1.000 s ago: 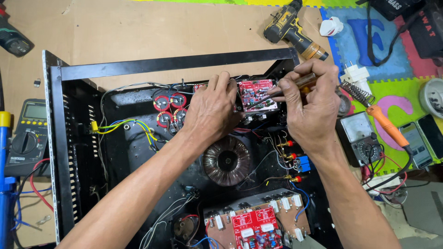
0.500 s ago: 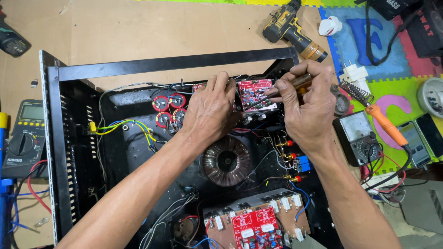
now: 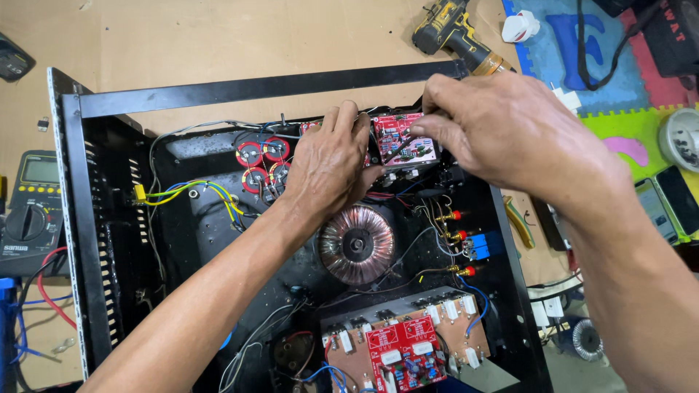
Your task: The person solders wires to a circuit board and adjusts electronic components inside a large metal amplifier chassis using a soldering iron and pliers.
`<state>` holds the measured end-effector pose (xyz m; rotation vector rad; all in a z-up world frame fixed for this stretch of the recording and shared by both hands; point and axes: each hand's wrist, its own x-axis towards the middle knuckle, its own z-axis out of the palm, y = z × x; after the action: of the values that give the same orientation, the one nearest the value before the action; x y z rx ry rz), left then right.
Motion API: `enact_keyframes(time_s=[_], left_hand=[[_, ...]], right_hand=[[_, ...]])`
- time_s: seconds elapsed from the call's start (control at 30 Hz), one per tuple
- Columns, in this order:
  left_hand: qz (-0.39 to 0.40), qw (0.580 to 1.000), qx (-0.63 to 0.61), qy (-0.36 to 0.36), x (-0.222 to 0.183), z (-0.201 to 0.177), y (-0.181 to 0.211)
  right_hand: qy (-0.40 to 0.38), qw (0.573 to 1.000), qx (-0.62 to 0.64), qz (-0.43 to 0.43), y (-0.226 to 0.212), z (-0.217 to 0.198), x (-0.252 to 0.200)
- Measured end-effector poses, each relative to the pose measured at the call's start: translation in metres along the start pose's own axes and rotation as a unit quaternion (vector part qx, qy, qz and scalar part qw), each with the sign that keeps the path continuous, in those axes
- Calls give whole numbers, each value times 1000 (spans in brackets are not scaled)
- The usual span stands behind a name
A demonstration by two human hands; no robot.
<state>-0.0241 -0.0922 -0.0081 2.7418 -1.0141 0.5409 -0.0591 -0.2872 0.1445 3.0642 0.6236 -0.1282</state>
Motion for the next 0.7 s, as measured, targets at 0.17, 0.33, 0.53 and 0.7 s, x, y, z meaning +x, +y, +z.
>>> enact_keyframes(time_s=[0.17, 0.33, 0.53, 0.7], left_hand=[[1, 1000, 5, -2, 0, 4, -1], [3, 1000, 11, 3, 0, 5, -1], [5, 1000, -7, 1, 1, 1, -2], [41, 987, -156, -1, 3, -15, -7]], right_hand=[[-4, 995, 56, -79, 5, 0, 14], [-76, 996, -41, -19, 3, -14, 24], [-191, 980, -34, 40, -12, -32, 30], [-42, 981, -120, -147, 7, -7, 27]])
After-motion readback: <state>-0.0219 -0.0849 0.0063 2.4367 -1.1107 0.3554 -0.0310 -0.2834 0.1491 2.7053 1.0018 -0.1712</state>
